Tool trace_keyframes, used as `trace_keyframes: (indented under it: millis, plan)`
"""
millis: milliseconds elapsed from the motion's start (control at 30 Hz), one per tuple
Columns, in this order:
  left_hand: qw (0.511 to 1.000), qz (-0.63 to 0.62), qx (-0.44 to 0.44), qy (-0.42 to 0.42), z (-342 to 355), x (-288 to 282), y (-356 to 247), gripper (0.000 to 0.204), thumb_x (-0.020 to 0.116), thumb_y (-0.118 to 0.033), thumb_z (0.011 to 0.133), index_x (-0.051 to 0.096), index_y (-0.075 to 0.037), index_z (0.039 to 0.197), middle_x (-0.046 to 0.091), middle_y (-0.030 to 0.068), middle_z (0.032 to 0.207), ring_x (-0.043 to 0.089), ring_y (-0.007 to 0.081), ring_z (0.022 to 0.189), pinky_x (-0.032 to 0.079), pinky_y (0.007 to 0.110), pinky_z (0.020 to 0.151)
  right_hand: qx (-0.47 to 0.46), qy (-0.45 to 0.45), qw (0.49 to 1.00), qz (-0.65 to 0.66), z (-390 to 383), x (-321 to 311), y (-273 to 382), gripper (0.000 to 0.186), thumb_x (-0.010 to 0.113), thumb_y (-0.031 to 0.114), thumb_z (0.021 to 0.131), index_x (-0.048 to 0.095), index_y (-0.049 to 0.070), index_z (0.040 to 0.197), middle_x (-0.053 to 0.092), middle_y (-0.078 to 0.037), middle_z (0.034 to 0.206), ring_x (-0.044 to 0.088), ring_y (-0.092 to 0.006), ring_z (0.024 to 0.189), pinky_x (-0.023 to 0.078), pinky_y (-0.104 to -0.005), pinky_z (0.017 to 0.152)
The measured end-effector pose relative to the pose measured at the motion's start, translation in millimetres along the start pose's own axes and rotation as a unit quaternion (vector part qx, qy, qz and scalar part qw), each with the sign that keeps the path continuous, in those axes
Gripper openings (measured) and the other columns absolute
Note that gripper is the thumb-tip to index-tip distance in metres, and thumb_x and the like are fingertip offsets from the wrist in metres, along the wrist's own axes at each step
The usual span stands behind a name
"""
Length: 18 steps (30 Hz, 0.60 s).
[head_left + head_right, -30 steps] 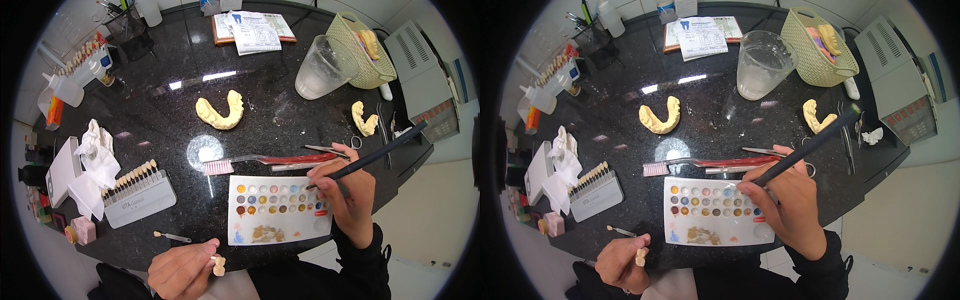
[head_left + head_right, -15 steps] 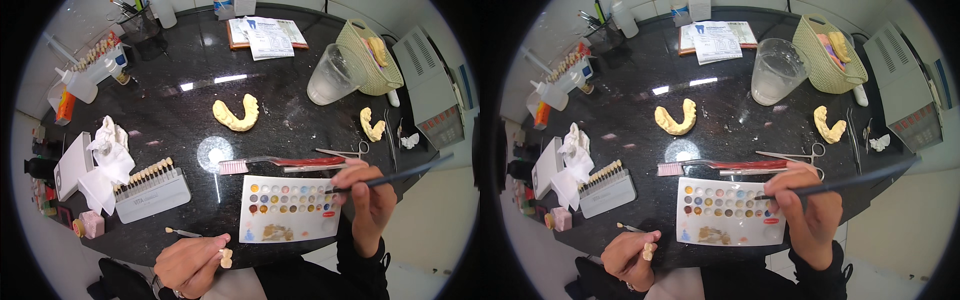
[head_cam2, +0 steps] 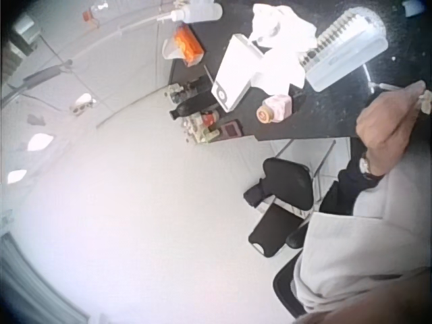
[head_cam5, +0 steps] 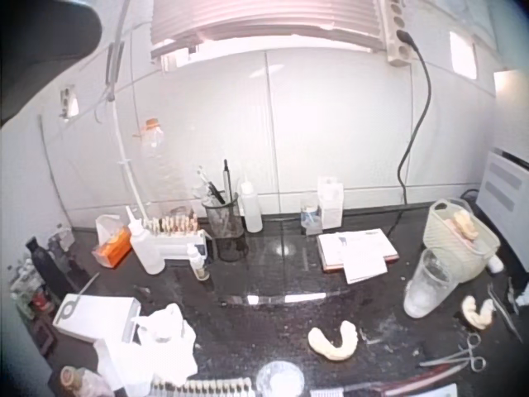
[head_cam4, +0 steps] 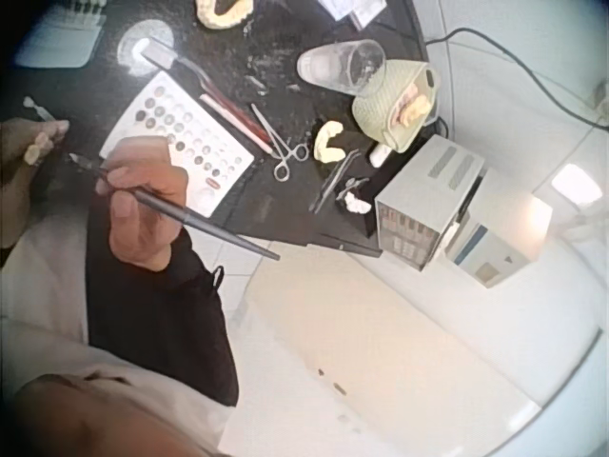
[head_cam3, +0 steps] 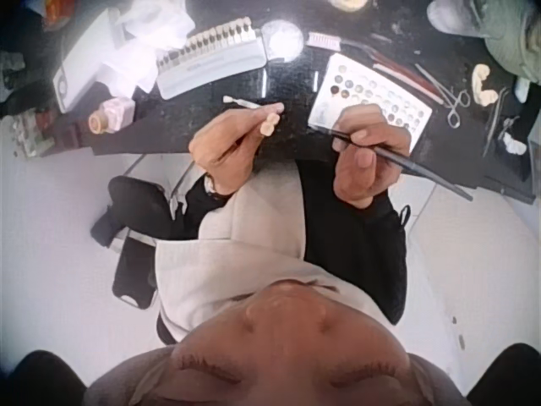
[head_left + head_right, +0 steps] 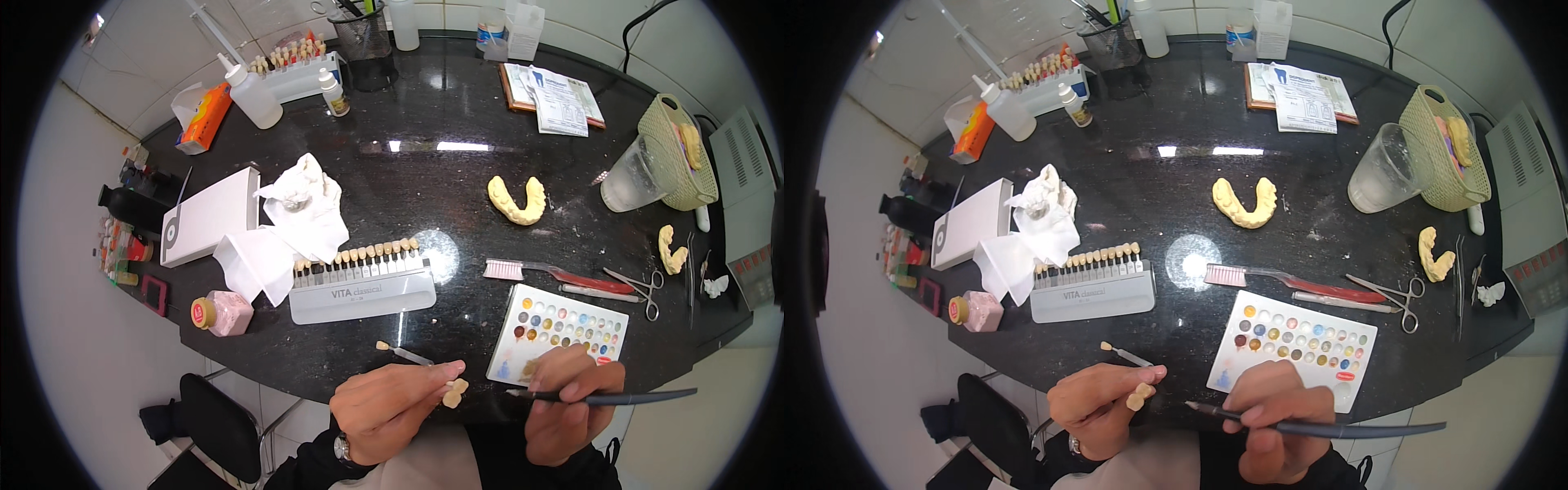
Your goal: The person applies stains to a dental bridge using a fine brush, repeatedly dipping the brush into a palette of colors and carefully painting the surfaces of the prosthetic teeth.
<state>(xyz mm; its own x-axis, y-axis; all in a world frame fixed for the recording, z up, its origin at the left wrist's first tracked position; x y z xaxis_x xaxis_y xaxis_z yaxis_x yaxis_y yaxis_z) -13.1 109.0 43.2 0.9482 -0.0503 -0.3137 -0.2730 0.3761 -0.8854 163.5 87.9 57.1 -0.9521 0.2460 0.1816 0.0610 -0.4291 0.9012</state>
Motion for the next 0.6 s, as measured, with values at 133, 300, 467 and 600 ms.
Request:
trace_keyframes:
  millis: [133,300,467,600]
  plan:
    - [0.998,0.017,0.047,-0.028,-7.2,-6.3,-2.3,0.033,0.070,0.008,0.065,0.067,0.002,0.098,0.068,0.0134,0.083,0.067,0.0203,0.070,0.055,0.027,0.060,-0.112,0.042,0.993,0.019,-2.7,16.1,5.2,0.027,0.047,0.031,0.090,0.037,0.008,0.083,0.047,-0.007,0.059,0.041,-0.0139,0.054,0.034,-0.0286,0.055]
    - [0.993,0.072,0.092,0.000,-6.1,-1.3,-12.6,0.039,0.071,0.009,0.060,0.066,0.002,0.098,0.069,0.0131,0.087,0.068,0.0203,0.072,0.056,0.026,0.060,-0.162,0.027,0.986,-0.012,-8.8,17.6,8.4,0.019,0.051,0.025,0.088,0.039,0.011,0.084,0.050,-0.001,0.060,0.044,-0.0132,0.053,0.035,-0.0285,0.057]
    - [0.990,0.062,0.123,-0.012,-9.2,-1.0,-15.4,0.043,0.071,0.011,0.058,0.066,0.002,0.099,0.069,0.0130,0.090,0.068,0.0211,0.074,0.056,0.026,0.061,-0.158,0.079,0.984,-0.013,-10.4,20.3,7.4,0.017,0.054,0.023,0.087,0.042,0.012,0.085,0.052,0.000,0.061,0.048,-0.0132,0.055,0.034,-0.0291,0.058]
    - [0.989,0.060,0.132,-0.007,-9.3,1.5,-17.0,0.042,0.070,0.011,0.058,0.065,0.003,0.099,0.068,0.0136,0.091,0.068,0.0220,0.075,0.056,0.026,0.062,-0.165,0.080,0.983,-0.009,-11.0,20.9,8.4,0.014,0.055,0.021,0.087,0.045,0.012,0.084,0.054,0.000,0.062,0.048,-0.0131,0.056,0.034,-0.0297,0.058]
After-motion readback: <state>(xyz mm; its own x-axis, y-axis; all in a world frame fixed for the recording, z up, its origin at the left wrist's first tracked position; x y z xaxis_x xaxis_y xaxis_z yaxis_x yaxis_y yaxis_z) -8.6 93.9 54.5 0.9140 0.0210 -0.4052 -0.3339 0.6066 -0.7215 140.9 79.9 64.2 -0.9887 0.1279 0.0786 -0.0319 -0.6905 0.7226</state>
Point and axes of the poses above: each hand's wrist, its own z-axis towards the middle knuckle, its own x-axis out of the palm, y = z × x, the point moved 9 cm from there along z, towards the middle knuckle
